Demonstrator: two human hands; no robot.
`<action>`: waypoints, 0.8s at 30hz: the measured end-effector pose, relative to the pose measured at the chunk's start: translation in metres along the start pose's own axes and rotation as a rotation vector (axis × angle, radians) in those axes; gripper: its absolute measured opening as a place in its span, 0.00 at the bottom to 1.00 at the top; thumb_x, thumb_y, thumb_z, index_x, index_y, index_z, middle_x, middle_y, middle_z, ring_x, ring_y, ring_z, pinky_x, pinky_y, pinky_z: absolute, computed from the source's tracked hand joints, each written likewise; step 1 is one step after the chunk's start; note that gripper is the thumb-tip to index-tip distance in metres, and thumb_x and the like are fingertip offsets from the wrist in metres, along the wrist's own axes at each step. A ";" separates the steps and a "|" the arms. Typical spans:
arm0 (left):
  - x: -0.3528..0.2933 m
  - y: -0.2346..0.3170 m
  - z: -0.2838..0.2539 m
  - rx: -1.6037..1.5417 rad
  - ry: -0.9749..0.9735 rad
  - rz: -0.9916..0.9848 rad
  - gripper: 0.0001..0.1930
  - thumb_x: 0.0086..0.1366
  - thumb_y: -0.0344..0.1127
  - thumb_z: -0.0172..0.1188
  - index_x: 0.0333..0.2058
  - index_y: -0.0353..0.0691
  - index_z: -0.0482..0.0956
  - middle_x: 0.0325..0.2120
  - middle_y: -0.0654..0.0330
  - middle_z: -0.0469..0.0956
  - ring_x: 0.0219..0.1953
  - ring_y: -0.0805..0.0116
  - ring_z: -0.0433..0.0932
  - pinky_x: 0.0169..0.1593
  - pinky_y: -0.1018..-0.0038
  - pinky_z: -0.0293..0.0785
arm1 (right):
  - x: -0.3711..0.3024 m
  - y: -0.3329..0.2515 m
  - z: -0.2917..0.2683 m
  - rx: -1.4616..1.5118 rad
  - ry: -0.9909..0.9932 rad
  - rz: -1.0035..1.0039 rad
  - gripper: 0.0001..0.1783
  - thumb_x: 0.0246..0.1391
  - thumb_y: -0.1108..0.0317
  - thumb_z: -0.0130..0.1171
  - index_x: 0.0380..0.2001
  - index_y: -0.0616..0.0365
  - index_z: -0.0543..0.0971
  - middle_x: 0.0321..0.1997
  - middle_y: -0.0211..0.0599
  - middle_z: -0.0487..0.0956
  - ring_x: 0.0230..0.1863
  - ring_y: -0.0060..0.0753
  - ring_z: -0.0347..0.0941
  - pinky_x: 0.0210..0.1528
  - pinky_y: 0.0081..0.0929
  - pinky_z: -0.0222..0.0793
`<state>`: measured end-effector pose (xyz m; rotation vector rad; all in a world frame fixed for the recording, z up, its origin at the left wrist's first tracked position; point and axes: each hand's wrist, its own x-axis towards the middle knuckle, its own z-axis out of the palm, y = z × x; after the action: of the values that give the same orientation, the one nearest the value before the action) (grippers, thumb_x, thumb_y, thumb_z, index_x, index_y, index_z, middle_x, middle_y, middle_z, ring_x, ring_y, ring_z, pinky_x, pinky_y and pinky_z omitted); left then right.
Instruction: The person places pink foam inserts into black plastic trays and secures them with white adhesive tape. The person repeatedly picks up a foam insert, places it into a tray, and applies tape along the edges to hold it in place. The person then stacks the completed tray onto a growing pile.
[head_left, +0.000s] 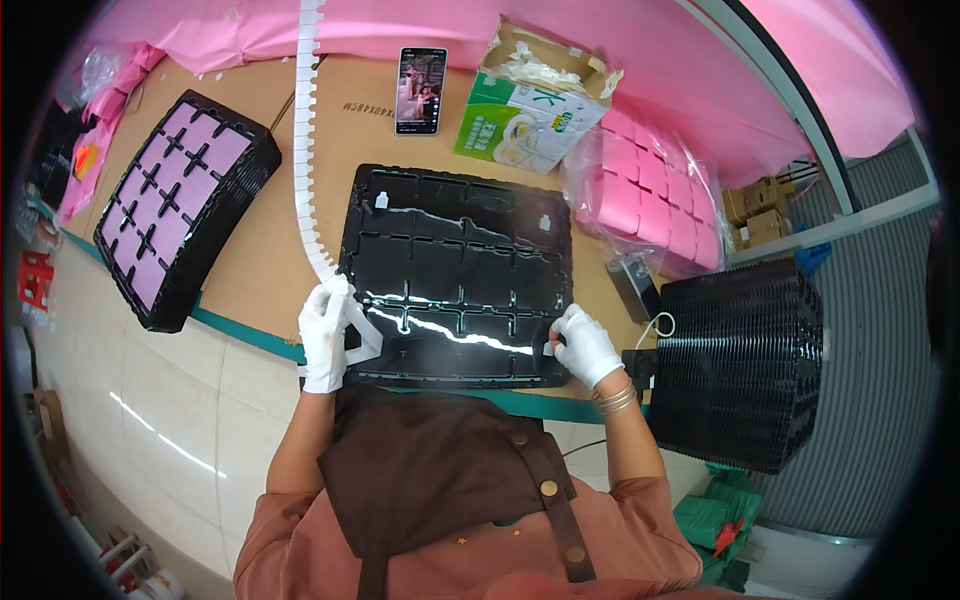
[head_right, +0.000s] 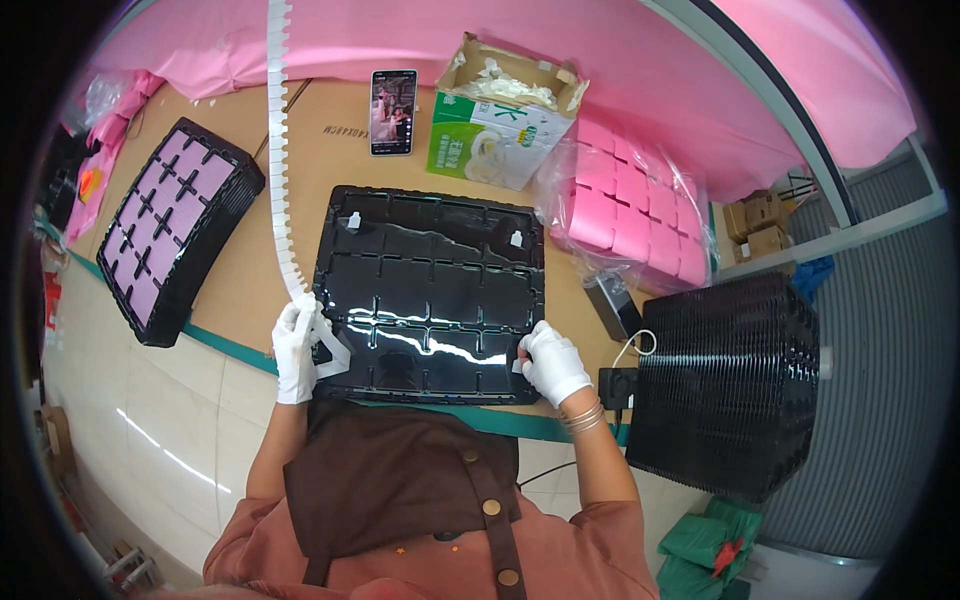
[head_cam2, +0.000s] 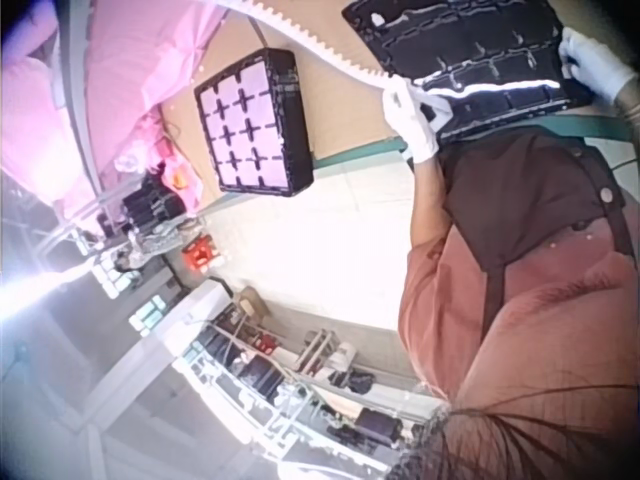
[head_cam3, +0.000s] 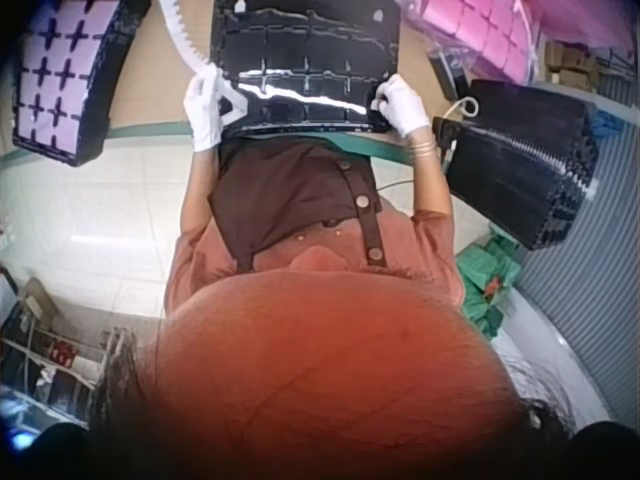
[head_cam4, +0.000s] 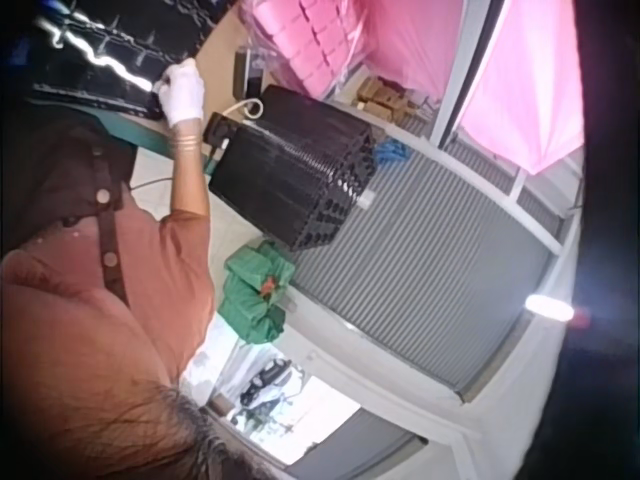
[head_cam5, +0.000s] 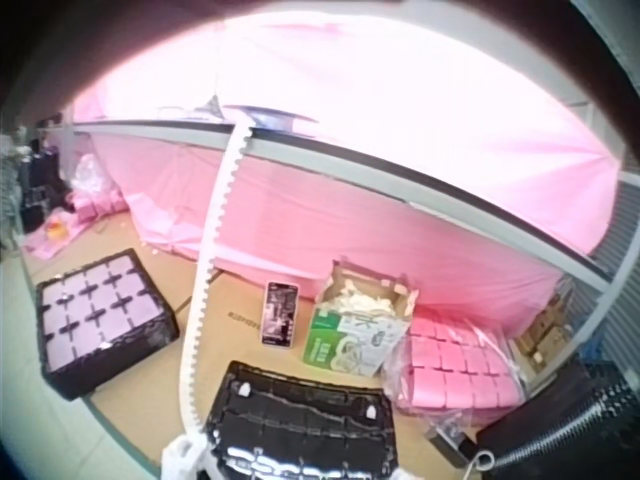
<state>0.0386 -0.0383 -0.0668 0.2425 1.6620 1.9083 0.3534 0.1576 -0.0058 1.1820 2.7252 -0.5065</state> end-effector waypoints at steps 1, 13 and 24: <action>0.000 0.000 0.000 -0.010 -0.003 -0.002 0.11 0.67 0.39 0.60 0.35 0.36 0.80 0.25 0.66 0.77 0.26 0.81 0.73 0.29 0.82 0.67 | 0.001 -0.002 0.000 -0.029 -0.011 -0.008 0.04 0.42 0.71 0.65 0.22 0.55 0.79 0.34 0.42 0.74 0.37 0.48 0.75 0.42 0.40 0.73; -0.002 -0.003 -0.003 -0.034 -0.028 -0.002 0.09 0.67 0.36 0.59 0.36 0.34 0.79 0.27 0.66 0.77 0.28 0.81 0.73 0.32 0.82 0.68 | 0.019 0.026 -0.023 0.361 -0.080 -0.279 0.11 0.40 0.76 0.67 0.22 0.56 0.72 0.28 0.40 0.72 0.31 0.46 0.72 0.35 0.36 0.70; 0.004 -0.012 -0.003 0.056 -0.062 0.102 0.07 0.68 0.34 0.58 0.35 0.36 0.79 0.26 0.68 0.76 0.26 0.83 0.71 0.31 0.83 0.66 | 0.222 0.000 -0.183 0.052 0.996 -0.037 0.08 0.47 0.74 0.57 0.32 0.57 0.83 0.37 0.47 0.80 0.37 0.48 0.78 0.43 0.38 0.74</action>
<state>0.0377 -0.0380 -0.0797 0.4113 1.6920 1.9098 0.2042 0.3739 0.1107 1.7489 3.5273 0.0688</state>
